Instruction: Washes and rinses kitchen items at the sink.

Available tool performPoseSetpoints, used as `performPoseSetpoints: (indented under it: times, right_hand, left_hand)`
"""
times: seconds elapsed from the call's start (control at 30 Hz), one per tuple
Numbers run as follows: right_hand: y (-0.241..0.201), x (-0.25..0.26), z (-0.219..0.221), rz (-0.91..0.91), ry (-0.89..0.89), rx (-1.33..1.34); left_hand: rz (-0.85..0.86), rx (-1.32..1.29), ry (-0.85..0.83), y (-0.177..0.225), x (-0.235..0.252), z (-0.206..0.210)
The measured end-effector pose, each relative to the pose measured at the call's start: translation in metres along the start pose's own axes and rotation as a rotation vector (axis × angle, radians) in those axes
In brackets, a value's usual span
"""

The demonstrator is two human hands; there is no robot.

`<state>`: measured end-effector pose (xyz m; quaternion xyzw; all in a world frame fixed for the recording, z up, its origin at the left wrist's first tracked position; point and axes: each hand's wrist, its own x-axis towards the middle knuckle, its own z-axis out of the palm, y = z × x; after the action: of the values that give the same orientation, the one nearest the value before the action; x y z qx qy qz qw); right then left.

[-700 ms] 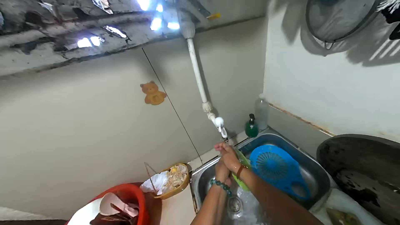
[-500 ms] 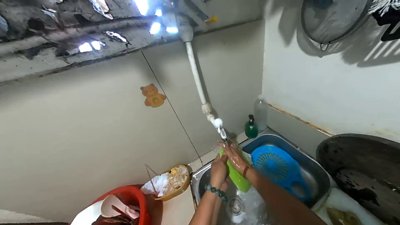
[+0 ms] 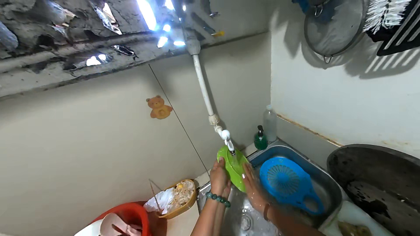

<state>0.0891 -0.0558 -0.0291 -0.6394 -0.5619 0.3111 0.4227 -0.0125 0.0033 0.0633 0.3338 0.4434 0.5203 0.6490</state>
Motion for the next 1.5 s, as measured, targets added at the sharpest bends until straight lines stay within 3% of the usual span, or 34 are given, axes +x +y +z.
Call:
performPoseSetpoints:
  times: [0.1,0.17,0.3,0.5,0.63,0.77,0.83,0.93,1.03,1.17,1.23,1.37,1.5]
  right_hand:
    - [0.014,0.018,-0.011,0.238,0.004,0.298]
    - [0.006,0.031,-0.015,0.355,0.0,0.351]
    - [-0.024,0.05,-0.008,0.382,-0.005,0.454]
    - [-0.069,0.059,-0.002,0.56,0.173,0.793]
    - [-0.071,0.053,0.001,0.645,0.266,0.805]
    - [-0.059,0.045,0.002,0.624,0.274,0.815]
    - [-0.056,0.041,0.001,0.602,0.241,0.83]
    - [-0.057,0.034,0.002,0.559,0.211,0.805]
    - [-0.05,0.03,-0.001,0.541,0.207,0.782]
    - [-0.034,0.028,0.001,0.499,0.223,0.812]
    - [-0.031,0.028,-0.001,0.475,0.225,0.826]
    - [-0.031,0.026,0.0,0.465,0.239,0.837]
    - [-0.029,0.026,0.001,0.433,0.229,0.809]
  left_hand:
    - [0.016,0.107,-0.031,0.001,-0.027,-0.001]
    - [0.054,0.18,-0.085,-0.002,-0.044,-0.005]
    - [0.191,0.362,-0.152,-0.012,-0.053,-0.017]
    - [0.288,1.126,-0.507,-0.006,-0.008,-0.037]
    - [0.259,1.556,-0.756,0.01,0.011,-0.031]
    - [0.035,1.412,-0.953,0.015,0.029,-0.034]
    - [-0.004,1.356,-0.89,0.007,0.04,-0.038]
    - [0.112,1.486,-0.732,-0.009,0.053,-0.035]
    - [0.252,1.594,-0.794,-0.023,0.051,-0.024]
    - [0.296,1.638,-0.69,-0.035,0.057,-0.024]
    - [0.359,1.675,-0.758,-0.033,0.051,-0.016]
    - [0.365,1.722,-0.642,-0.035,0.061,-0.02]
    - [0.367,1.747,-0.642,-0.031,0.056,-0.018]
